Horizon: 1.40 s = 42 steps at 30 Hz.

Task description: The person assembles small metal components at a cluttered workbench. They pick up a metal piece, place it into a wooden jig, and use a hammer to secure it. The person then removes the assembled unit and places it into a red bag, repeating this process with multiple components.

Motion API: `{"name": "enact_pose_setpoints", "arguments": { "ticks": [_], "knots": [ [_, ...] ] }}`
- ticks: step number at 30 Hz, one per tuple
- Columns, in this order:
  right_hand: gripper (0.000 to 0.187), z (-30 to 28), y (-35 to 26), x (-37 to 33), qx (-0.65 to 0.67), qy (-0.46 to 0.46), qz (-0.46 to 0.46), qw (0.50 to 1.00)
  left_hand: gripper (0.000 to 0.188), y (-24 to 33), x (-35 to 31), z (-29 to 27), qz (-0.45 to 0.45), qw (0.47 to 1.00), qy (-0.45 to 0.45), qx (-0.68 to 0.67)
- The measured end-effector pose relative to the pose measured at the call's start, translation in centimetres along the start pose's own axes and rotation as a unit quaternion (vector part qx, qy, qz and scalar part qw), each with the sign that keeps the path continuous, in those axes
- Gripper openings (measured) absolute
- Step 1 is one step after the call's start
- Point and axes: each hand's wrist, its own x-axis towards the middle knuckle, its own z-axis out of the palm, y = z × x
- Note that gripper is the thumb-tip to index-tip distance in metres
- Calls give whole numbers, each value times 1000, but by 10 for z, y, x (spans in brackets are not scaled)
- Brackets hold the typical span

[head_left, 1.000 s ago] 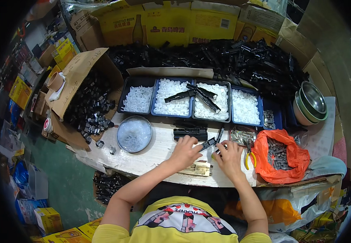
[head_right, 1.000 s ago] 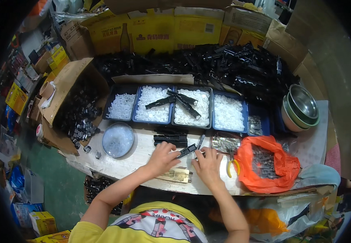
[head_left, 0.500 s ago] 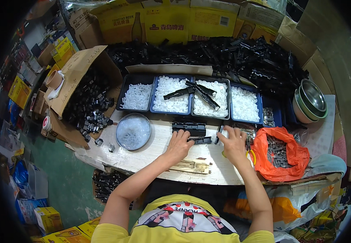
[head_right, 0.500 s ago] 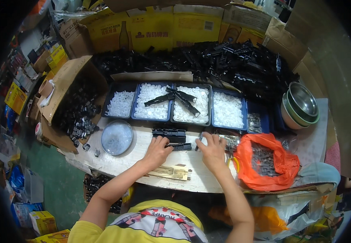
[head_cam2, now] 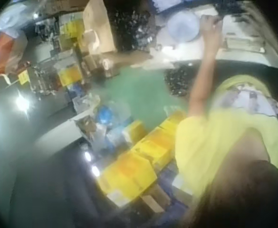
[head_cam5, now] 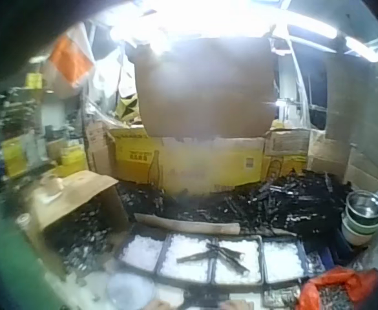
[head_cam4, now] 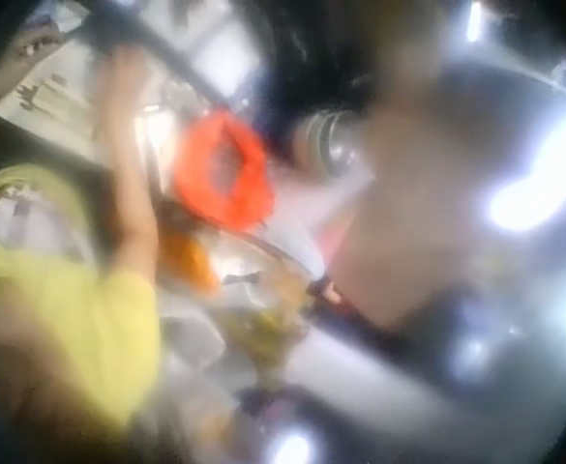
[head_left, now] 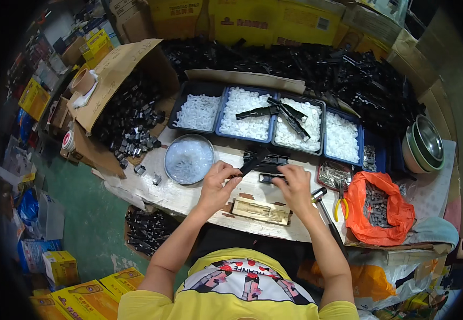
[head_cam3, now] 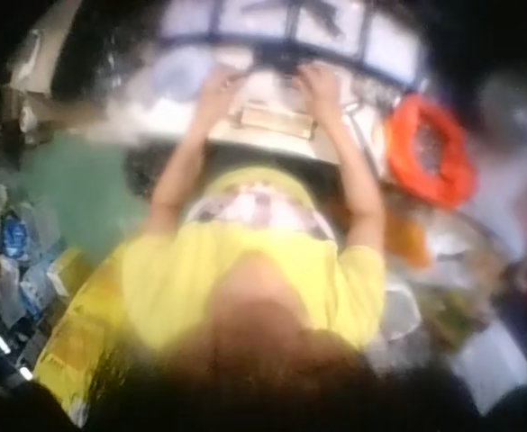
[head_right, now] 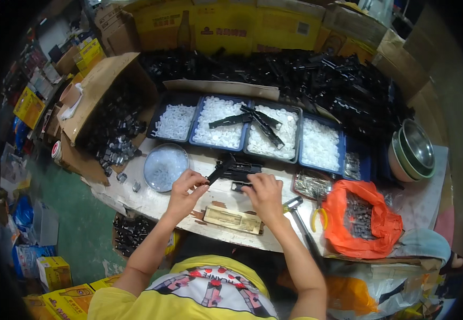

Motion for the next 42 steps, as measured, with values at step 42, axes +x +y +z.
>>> {"name": "enact_pose_setpoints", "arguments": {
  "ticks": [42],
  "knots": [
    [49, 23, -65, -55, -131, -230, -103, 959, 21, -19, -69, -38, -165, 971, -14, -172]
  ]
}}
